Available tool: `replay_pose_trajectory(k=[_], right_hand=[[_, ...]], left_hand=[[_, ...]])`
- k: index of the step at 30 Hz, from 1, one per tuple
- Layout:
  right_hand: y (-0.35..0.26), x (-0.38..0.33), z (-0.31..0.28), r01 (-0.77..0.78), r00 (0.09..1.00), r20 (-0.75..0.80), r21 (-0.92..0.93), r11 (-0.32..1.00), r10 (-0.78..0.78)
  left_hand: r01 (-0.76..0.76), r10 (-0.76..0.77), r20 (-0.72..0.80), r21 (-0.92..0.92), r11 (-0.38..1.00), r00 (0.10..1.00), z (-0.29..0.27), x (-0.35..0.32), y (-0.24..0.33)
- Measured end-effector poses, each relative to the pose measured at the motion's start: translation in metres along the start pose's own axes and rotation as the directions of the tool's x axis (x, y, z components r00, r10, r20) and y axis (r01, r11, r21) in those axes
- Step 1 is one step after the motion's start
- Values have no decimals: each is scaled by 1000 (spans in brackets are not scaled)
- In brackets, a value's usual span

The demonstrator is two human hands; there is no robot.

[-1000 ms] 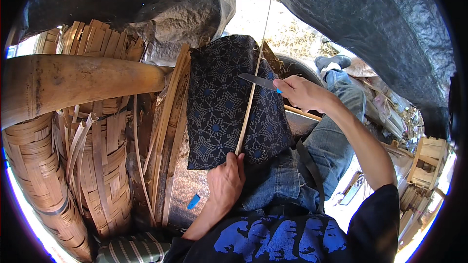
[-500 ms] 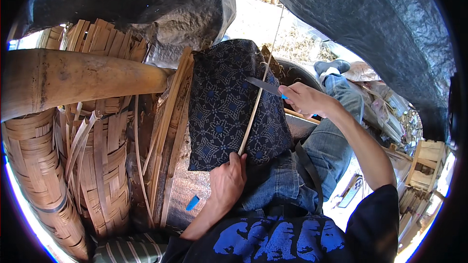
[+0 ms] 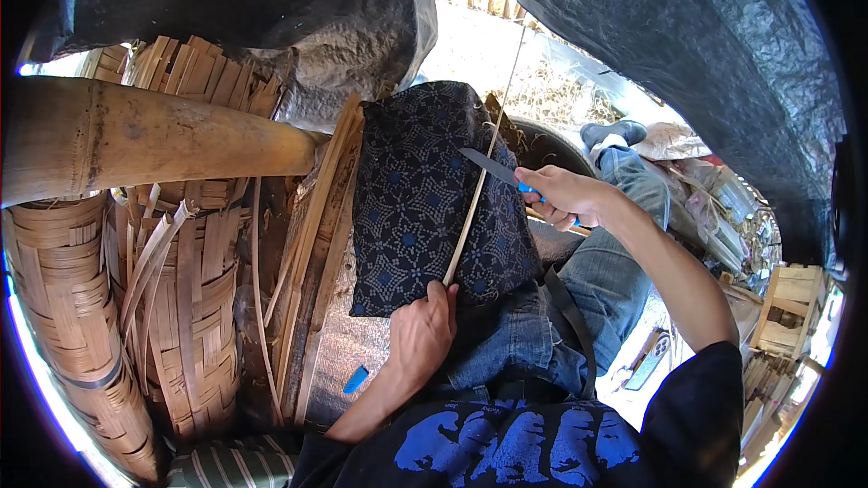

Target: The person scrapes and shaves a bamboo strip with a knife while holding and turning the strip over a cushion on their lap.

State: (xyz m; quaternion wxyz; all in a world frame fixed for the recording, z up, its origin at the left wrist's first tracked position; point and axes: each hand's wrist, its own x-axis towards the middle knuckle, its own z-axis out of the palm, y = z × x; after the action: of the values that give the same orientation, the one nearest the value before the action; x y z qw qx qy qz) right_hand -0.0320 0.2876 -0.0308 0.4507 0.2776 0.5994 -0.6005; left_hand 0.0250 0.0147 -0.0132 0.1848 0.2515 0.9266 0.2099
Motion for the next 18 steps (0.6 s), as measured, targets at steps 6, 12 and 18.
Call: replay_pose_trajectory(k=[6,12,18], right_hand=[[20,4,-6,294,838,-136,-704,647,-529],[15,2,-5,84,991,-80,-293,952,-111],[28,19,9,385,864,-257,-217,897,-433]], left_hand=[[-14,13,-25,-39,999,1000,-1,0,0],[-10,9,-24,-43,999,1000,-2,-3,-2],[121,-127,-15,-191,974,992,-7,3,-4]])
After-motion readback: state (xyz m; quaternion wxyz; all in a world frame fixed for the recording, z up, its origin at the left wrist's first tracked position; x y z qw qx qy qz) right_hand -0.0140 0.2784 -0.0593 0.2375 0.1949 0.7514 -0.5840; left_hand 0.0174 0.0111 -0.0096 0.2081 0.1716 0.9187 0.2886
